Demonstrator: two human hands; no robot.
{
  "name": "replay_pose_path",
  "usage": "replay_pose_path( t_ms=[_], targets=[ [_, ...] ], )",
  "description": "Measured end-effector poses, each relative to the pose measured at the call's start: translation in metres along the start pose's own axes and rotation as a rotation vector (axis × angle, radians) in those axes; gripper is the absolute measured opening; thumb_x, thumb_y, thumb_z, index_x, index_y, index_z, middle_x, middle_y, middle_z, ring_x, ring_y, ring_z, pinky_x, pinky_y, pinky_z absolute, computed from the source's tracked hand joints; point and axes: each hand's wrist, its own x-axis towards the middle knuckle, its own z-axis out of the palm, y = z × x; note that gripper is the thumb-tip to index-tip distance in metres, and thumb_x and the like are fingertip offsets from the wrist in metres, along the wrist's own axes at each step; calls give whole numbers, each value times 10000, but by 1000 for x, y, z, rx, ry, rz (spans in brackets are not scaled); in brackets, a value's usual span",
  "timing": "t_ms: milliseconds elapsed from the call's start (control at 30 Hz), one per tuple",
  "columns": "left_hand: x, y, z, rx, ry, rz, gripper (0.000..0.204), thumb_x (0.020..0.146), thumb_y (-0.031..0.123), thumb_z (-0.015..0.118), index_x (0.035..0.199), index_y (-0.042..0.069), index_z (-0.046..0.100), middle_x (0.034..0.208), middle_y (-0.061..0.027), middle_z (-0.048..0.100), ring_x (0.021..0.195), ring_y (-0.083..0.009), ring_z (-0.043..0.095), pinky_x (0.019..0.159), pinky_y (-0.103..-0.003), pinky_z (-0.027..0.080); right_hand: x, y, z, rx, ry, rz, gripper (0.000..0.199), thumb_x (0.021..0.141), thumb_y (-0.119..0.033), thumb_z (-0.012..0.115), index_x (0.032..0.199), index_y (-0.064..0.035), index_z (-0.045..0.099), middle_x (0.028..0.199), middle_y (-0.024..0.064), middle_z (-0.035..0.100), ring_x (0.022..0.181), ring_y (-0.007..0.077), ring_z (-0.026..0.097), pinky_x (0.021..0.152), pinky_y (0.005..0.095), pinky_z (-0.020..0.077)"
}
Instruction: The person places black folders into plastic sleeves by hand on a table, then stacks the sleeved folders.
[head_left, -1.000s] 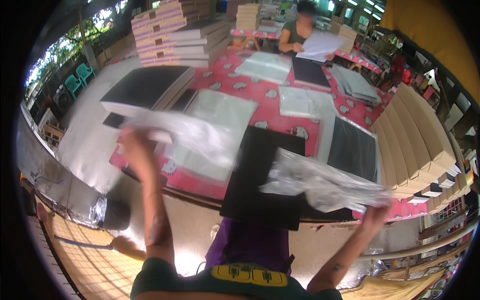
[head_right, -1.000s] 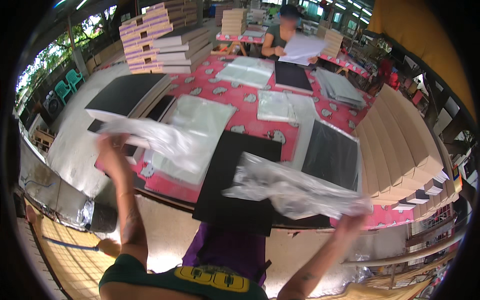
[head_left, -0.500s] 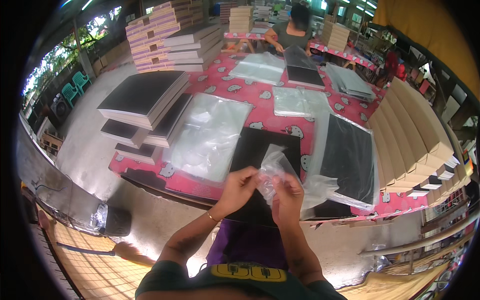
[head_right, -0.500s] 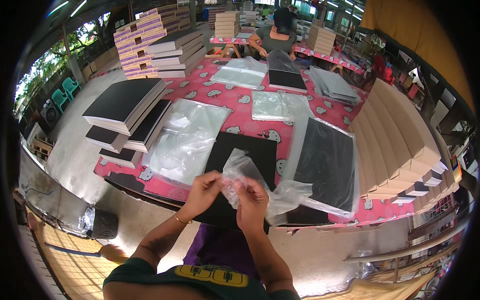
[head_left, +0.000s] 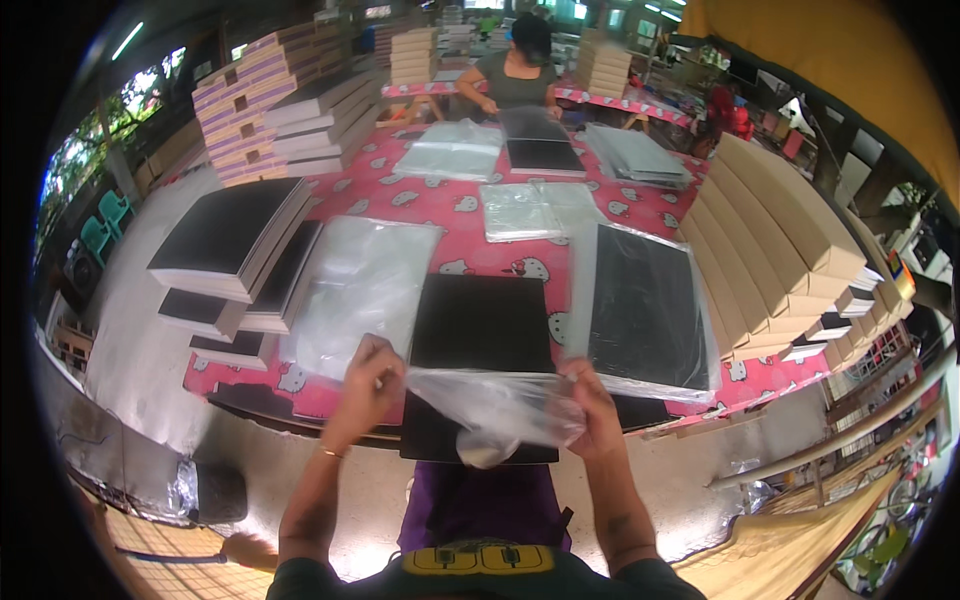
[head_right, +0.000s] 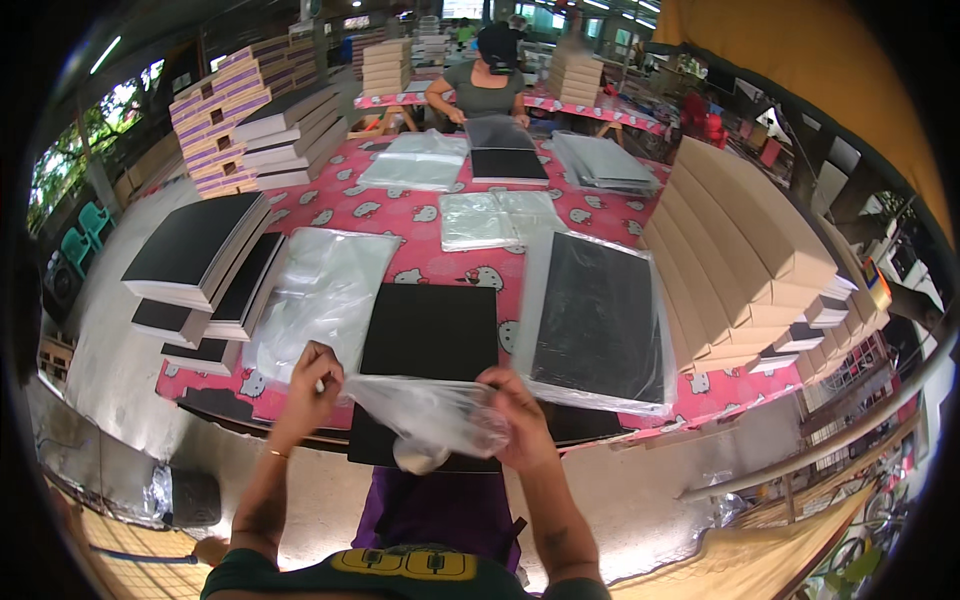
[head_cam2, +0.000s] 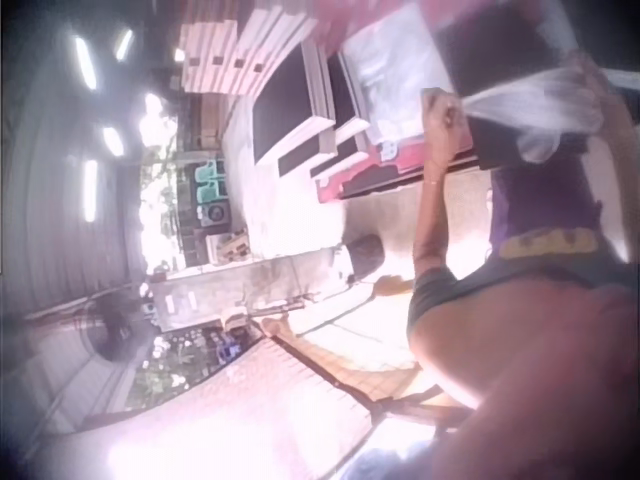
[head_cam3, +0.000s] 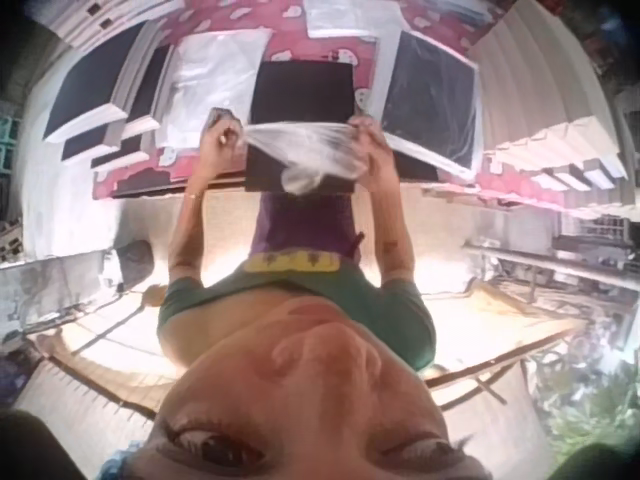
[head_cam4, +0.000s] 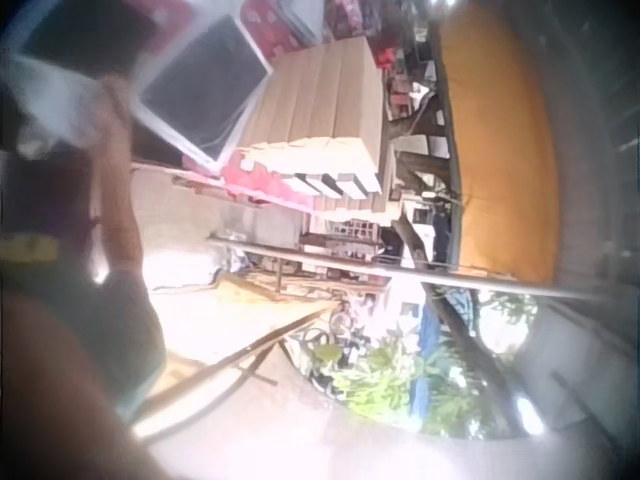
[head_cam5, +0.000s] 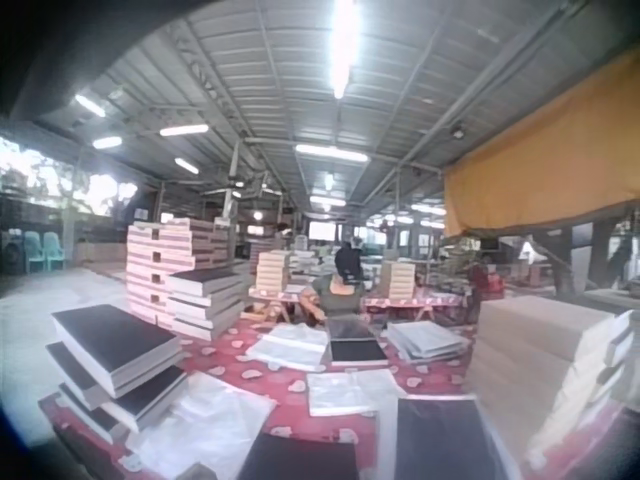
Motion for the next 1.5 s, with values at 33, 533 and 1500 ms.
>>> replay_pose_path(
  t_ms=[33,533,1500],
  targets=[
    [7,2,-19,-166,-227,79,167,677,-88,608,758,55,583,987,-126,531,871,-273,568,696,-312,484,5,-5,8,-372,-27,127,320,859,-132,637,1146,-40,531,1062,57,580,961,157,578,813,310,480],
    [18,46,-37,-1149,-331,-29,282,760,273,675,742,-7,647,787,-94,589,717,-199,622,669,-332,523,-5,-87,-11,-1675,-143,-51,385,890,-374,593,846,-3,683,1011,170,624,973,349,621,863,464,478],
    [-59,-25,-20,-1565,-455,-422,365,805,140,628,1094,-77,573,1000,-172,642,806,-223,621,748,-322,502,-69,-23,-34,-749,-182,825,383,828,-243,665,1116,6,627,918,118,673,952,239,629,841,332,491]
  ],
)
